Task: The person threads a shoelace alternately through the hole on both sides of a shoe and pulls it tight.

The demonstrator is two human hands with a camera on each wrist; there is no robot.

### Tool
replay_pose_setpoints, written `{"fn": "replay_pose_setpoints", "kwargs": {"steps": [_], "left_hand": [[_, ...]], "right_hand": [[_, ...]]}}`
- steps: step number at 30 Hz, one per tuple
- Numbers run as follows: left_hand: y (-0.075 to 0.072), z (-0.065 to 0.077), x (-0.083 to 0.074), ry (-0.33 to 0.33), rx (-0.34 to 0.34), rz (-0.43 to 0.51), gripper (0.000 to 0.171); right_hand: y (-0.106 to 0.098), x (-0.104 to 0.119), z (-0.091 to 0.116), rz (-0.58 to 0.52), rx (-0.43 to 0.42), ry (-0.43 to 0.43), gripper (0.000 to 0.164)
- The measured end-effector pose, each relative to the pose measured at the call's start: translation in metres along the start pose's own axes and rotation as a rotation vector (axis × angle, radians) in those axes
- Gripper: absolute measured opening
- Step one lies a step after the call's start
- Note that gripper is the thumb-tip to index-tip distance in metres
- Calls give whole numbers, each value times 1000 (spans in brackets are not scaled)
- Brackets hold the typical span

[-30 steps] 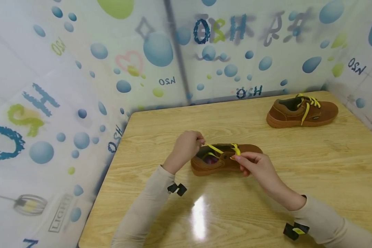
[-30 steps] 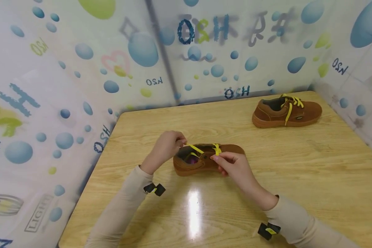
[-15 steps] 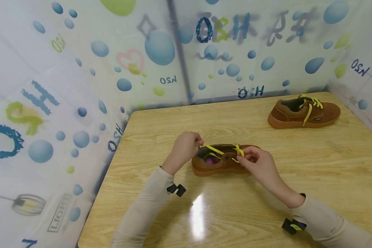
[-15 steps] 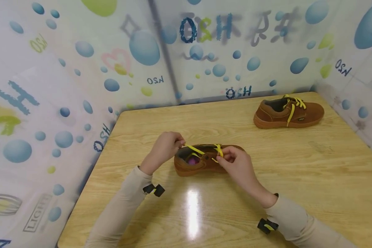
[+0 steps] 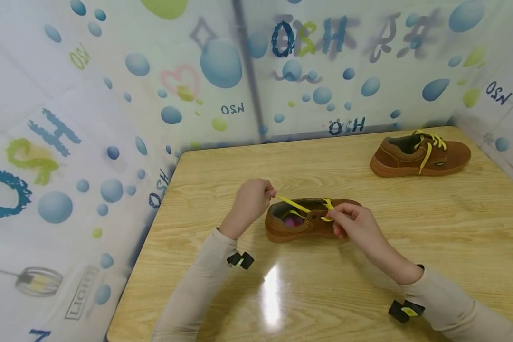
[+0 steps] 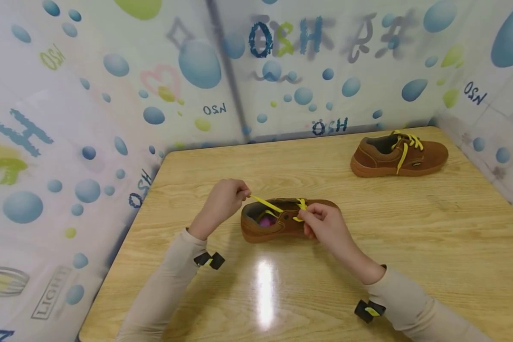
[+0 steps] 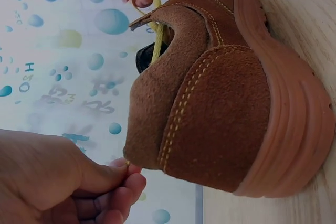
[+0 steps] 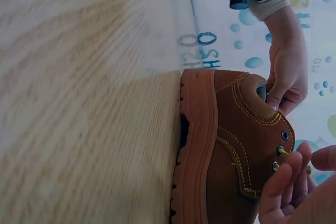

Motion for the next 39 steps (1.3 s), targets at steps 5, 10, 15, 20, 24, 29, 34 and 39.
{"fn": "replay_pose_setpoints", "kwargs": {"steps": [5, 10, 15, 20, 24, 29, 34, 39], "left_hand": [[-6, 2, 0, -3, -10, -12, 18], [-12, 5, 0, -8, -37, -19, 16], [-17, 9, -2, -15, -46, -21, 16], [-19, 13, -3, -38, -19, 8, 18], [-20, 16, -3, -52, -6, 25, 19], [-21, 17, -2, -51, -6, 28, 18], [-21, 18, -1, -34, -4, 23, 18], [-21, 19, 1, -20, -3, 22, 19]], "right_hand": [[-3, 1, -1, 188, -85, -74, 27], [-3, 2, -1, 295, -102, -82, 18], [-2, 4, -2, 383, -139, -92, 7], [-2, 7, -3, 433, -124, -114, 11], [-5, 9, -5, 462, -83, -125, 18], [-9, 13, -11, 573, -122, -173, 30], [-7, 20, -13, 718, -183, -257, 16], [-2, 27, -9, 750, -268, -409, 12]]}}
Point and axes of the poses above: each hand's wrist, its own z-axis away from the middle knuckle, its own y-axis out of the palm, x = y × z, the point moved 3 cm from there along -z, towards the middle knuckle, and after that the axes turned 15 degrees about z, right-handed, at the moved point
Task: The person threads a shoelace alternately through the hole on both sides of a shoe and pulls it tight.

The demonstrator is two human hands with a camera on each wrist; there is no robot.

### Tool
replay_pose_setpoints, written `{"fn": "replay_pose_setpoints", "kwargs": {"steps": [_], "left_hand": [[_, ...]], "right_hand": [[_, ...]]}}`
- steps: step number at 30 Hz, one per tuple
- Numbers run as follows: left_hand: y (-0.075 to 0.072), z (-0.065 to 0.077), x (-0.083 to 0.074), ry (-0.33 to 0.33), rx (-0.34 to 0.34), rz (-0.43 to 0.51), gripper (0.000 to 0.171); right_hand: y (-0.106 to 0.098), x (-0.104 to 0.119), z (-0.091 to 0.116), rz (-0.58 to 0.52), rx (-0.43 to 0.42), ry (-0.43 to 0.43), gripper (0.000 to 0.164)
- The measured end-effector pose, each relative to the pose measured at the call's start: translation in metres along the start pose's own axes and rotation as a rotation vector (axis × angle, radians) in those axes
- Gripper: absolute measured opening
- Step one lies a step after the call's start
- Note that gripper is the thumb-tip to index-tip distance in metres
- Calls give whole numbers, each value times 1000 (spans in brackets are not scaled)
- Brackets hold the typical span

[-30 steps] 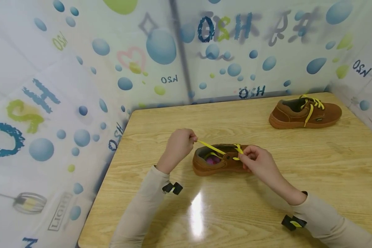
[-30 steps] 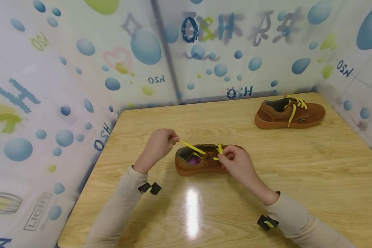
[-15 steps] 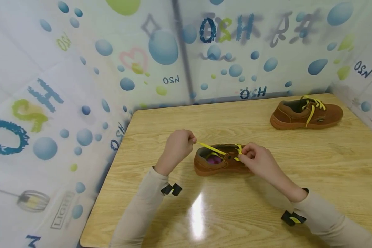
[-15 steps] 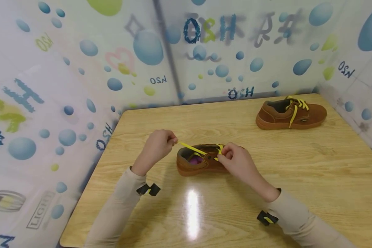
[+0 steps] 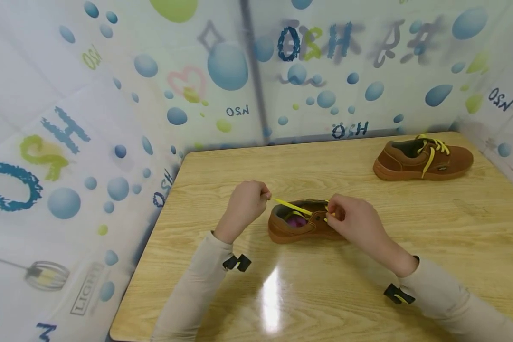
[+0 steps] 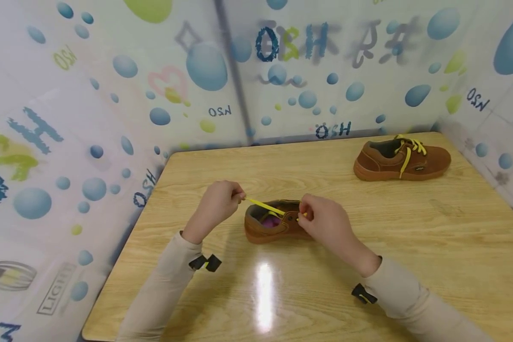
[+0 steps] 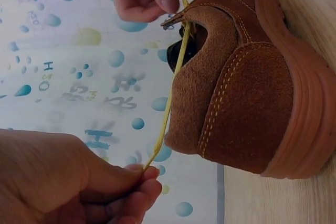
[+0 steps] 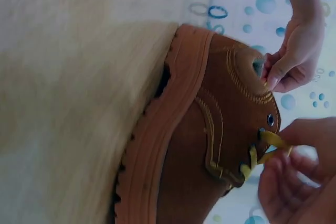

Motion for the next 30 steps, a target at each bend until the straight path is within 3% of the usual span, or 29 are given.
{"fn": "replay_pose_setpoints", "kwargs": {"steps": [3, 6, 11, 16, 19, 21, 23, 26, 30], "left_hand": [[0, -2, 1, 9, -16, -7, 18], [-1, -4, 3, 10, -49, -7, 18], [-3, -7, 6, 12, -105, 17, 19], [-7, -13, 9, 27, -187, 54, 20], [-8, -16, 12, 35, -230, 75, 20], [-9, -18, 14, 38, -247, 103, 21], [-9, -20, 18, 35, -245, 155, 21], [-7, -22, 24, -2, -201, 309, 24], [-2, -24, 28, -65, -124, 526, 29]], "right_hand": [[-3, 0, 3, -68, -68, -11, 8], [-6, -6, 5, -147, -80, 54, 4], [-2, -18, 6, -226, 52, 150, 12], [5, -23, 7, -355, 191, 191, 21], [6, -24, 6, -331, 169, 174, 18], [5, -27, 5, -266, 145, 147, 29], [6, -31, 3, -195, 140, 107, 50], [13, -38, 0, -153, 229, 31, 81], [26, -43, -2, -114, 305, -72, 90]]}}
Point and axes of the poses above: each hand's wrist, its own z-axis away from the middle knuckle, its own y-axis out of the palm, x = y × z, the point moved 3 cm from there along -z, towards the middle knuckle, and after that the axes turned 15 degrees about z, right-handed, at the moved point
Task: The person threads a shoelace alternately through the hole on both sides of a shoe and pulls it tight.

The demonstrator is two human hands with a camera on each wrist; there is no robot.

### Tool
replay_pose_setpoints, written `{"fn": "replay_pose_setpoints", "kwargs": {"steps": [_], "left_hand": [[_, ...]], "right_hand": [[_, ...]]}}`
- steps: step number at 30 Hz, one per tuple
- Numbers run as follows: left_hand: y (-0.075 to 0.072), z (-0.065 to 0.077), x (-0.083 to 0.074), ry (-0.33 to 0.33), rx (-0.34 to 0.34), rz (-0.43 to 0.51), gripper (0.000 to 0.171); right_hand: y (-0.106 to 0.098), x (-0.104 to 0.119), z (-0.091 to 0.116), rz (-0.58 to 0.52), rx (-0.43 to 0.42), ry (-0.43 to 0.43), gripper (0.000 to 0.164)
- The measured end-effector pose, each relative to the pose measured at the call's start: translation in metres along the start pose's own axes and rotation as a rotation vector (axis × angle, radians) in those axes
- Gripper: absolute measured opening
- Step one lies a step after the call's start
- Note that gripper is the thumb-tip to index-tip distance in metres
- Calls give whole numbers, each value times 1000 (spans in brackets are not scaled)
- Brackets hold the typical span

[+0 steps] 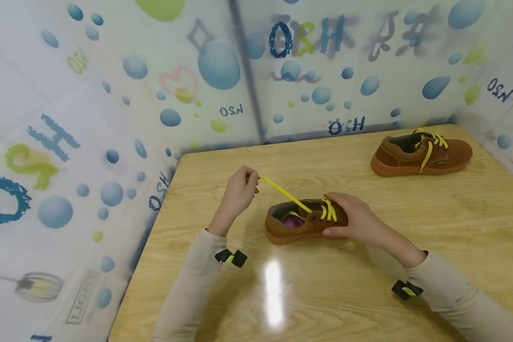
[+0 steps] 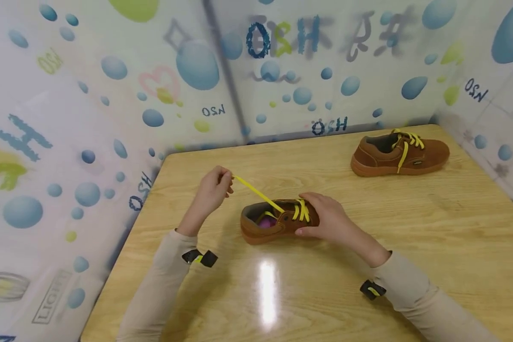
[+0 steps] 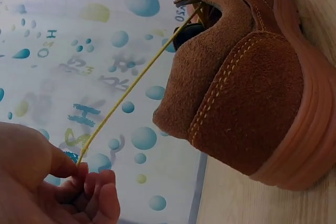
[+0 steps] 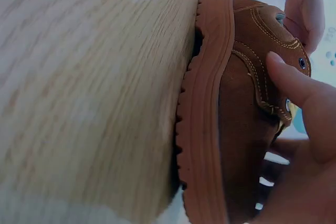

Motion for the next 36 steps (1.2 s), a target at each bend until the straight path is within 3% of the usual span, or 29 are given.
{"fn": "replay_pose_setpoints", "kwargs": {"steps": [3, 6, 16, 21, 29, 36], "left_hand": [[4, -4, 0, -8, 16, 85, 29], [6, -7, -2, 12, 2, 109, 27], [-9, -12, -8, 54, -46, -39, 24], [-22, -16, -8, 38, -86, -77, 23], [-23, -13, -2, -23, -5, -51, 26], [-34, -14, -11, 59, -132, -69, 21]], "right_hand": [[5, -5, 0, 9, 13, -21, 90], [8, -8, 0, -20, 22, -8, 87], [11, -13, -4, -49, 20, 25, 81], [10, -16, -3, -47, 27, 29, 81], [7, -12, -4, -60, 53, 44, 73], [6, -9, -5, -40, 46, 64, 72]]}}
Point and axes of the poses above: each hand's wrist, its own z-axis away from the middle knuckle, its own y-axis out of the palm, x = y × z, the point moved 3 cm from there along -z, towards the middle knuckle, and after that the axes turned 15 degrees about z, right-handed, at the moved point
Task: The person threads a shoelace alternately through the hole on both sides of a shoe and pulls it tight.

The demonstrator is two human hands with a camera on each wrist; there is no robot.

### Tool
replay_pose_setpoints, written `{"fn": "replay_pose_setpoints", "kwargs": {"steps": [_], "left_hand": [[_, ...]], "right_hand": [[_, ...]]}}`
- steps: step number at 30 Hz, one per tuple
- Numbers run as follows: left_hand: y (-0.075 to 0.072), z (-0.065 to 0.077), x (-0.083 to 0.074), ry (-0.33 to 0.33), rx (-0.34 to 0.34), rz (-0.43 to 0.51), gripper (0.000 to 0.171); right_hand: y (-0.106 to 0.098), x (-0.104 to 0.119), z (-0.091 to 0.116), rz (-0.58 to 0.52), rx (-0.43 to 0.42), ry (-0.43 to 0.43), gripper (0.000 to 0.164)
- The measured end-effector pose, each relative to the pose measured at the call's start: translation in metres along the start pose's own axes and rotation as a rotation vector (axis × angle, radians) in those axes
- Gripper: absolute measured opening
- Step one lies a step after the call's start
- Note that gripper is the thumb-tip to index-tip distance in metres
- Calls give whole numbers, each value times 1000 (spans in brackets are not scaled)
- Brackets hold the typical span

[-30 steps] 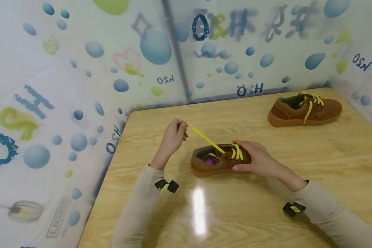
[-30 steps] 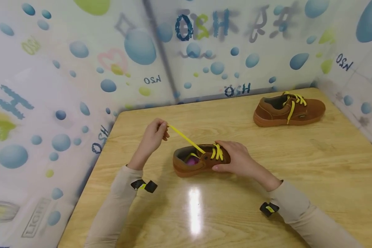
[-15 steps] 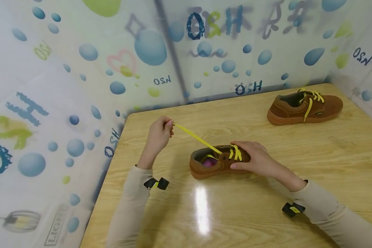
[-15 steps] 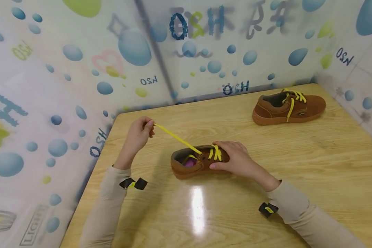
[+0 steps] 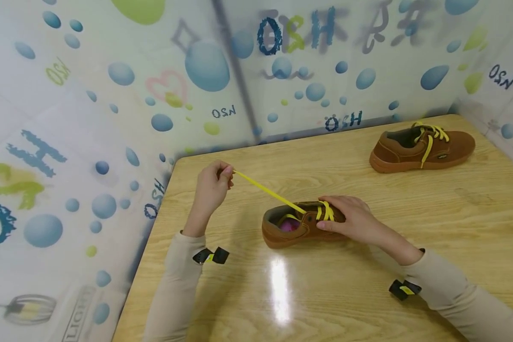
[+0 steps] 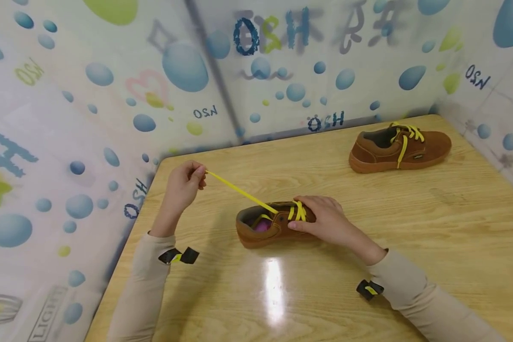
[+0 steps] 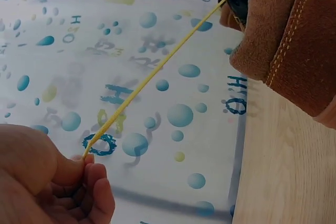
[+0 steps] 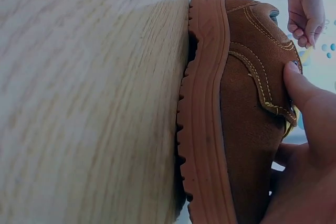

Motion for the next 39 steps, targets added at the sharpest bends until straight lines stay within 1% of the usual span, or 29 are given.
{"fn": "replay_pose_setpoints", "kwargs": {"steps": [2, 7, 11, 13, 14, 16, 17, 19, 21, 23, 24, 28, 31, 33, 35, 37, 39], "left_hand": [[-1, 1, -5, 9, -13, 24, 21], [3, 2, -10, 6, 3, 75, 23], [6, 4, -14, 33, -9, 130, 22], [8, 4, -17, 48, 5, 153, 22], [10, 4, -19, 53, 18, 143, 22], [15, 5, -20, 55, 76, 71, 21], [18, 6, -19, 47, 128, 12, 21], [24, 10, -16, 26, 260, -111, 20], [32, 15, -12, 19, 393, -221, 19], [40, 20, -9, 34, 501, -291, 16], [44, 23, -9, 46, 531, -310, 15], [59, 32, -16, 148, 592, -380, 12], [68, 40, -22, 207, 633, -447, 12], [73, 44, -24, 241, 654, -521, 19], [77, 47, -25, 260, 652, -605, 30], [80, 49, -28, 279, 627, -683, 39], [84, 51, -32, 297, 588, -736, 39]], "right_hand": [[0, 0, 0, 7, -4, 2, 72], [1, 1, 0, 13, -12, -10, 73], [0, 0, 0, 2, 0, -11, 75], [-2, 0, 1, -11, 11, -10, 74], [-3, 0, 1, -18, 16, -10, 74], [-6, 0, 1, -35, 27, -13, 73], [-8, 1, 0, -39, 28, -19, 72], [-10, 4, 1, -40, 23, -33, 71], [-10, 5, 2, -36, 17, -44, 69], [-10, 6, 3, -33, 10, -49, 68], [-9, 6, 4, -32, 7, -48, 68], [-7, 5, 4, -39, 3, -39, 68], [-6, 5, 4, -29, -4, -41, 68], [-5, 6, 4, -22, -7, -44, 67], [-4, 7, 4, -23, -11, -47, 67], [-5, 8, 4, -24, -15, -47, 67], [-5, 10, 4, -22, -22, -47, 66]]}}
Point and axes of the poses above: each hand's wrist, its own z-axis away from the middle knuckle, its own y-axis out of the palm, x = y × z, the point moved 3 cm from there along -z, towards the middle knuckle, and after that the axes turned 15 degrees about z, right-handed, at the moved point
